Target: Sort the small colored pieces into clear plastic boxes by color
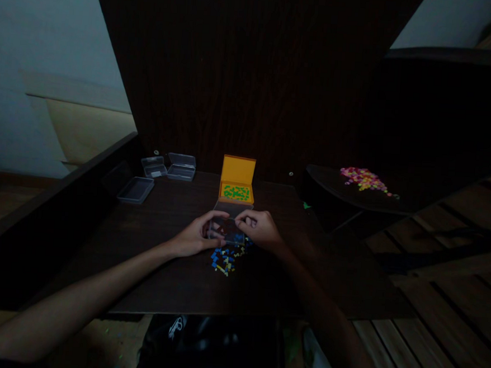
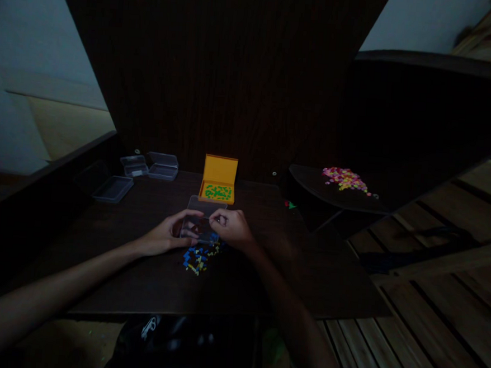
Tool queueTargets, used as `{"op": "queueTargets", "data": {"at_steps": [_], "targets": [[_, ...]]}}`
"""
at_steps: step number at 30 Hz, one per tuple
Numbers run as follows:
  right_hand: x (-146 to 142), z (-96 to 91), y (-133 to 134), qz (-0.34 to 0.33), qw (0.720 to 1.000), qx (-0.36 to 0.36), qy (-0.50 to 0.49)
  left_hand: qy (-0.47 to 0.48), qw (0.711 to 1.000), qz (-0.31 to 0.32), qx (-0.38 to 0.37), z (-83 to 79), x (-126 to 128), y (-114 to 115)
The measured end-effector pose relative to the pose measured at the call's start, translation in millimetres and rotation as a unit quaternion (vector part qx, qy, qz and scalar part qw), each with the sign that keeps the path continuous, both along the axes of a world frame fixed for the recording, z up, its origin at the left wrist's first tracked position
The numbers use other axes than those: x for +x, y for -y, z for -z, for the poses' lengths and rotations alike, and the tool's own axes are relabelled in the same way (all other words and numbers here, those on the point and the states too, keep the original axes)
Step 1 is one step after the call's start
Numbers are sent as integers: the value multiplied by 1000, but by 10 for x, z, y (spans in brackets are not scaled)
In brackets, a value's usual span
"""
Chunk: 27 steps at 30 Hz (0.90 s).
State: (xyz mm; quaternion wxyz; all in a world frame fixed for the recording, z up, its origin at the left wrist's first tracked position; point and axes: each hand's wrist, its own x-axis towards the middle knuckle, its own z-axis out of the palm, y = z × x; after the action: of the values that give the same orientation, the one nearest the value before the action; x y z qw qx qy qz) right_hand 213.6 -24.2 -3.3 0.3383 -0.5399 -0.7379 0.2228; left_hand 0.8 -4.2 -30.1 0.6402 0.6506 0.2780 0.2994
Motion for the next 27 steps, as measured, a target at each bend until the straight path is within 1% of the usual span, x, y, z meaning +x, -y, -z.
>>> {"op": "queueTargets", "data": {"at_steps": [3, 5, 7, 9, 12, 14, 16, 20, 27], "targets": [[21, -24, 11, 6, 1000, 3, -25, 2, 1000, -8, -6, -14, -8, -15], [46, -48, 27, -16, 999, -16, -39, 3, 1000, -16, -4, -31, -14, -27], [79, -83, 48, -70, 995, -56, -40, 0, 1000, -25, -1, -42, -24, -44], [112, -123, 71, -150, 984, -99, -14, -7, 999, -35, 5, -46, -35, -62], [132, -149, 94, -265, 953, -138, 58, -13, 999, -48, 13, -46, -51, -83], [119, -130, 95, -303, 935, -148, 107, -13, 999, -51, 11, -52, -57, -87], [99, -92, 85, -311, 927, -152, 148, -15, 998, -53, 11, -61, -58, -84], [82, -42, 53, -295, 924, -153, 190, -22, 998, -56, 15, -59, -54, -82], [106, -90, 44, -279, 923, -134, 229, -13, 999, -45, 4, -42, -53, -95]]}}
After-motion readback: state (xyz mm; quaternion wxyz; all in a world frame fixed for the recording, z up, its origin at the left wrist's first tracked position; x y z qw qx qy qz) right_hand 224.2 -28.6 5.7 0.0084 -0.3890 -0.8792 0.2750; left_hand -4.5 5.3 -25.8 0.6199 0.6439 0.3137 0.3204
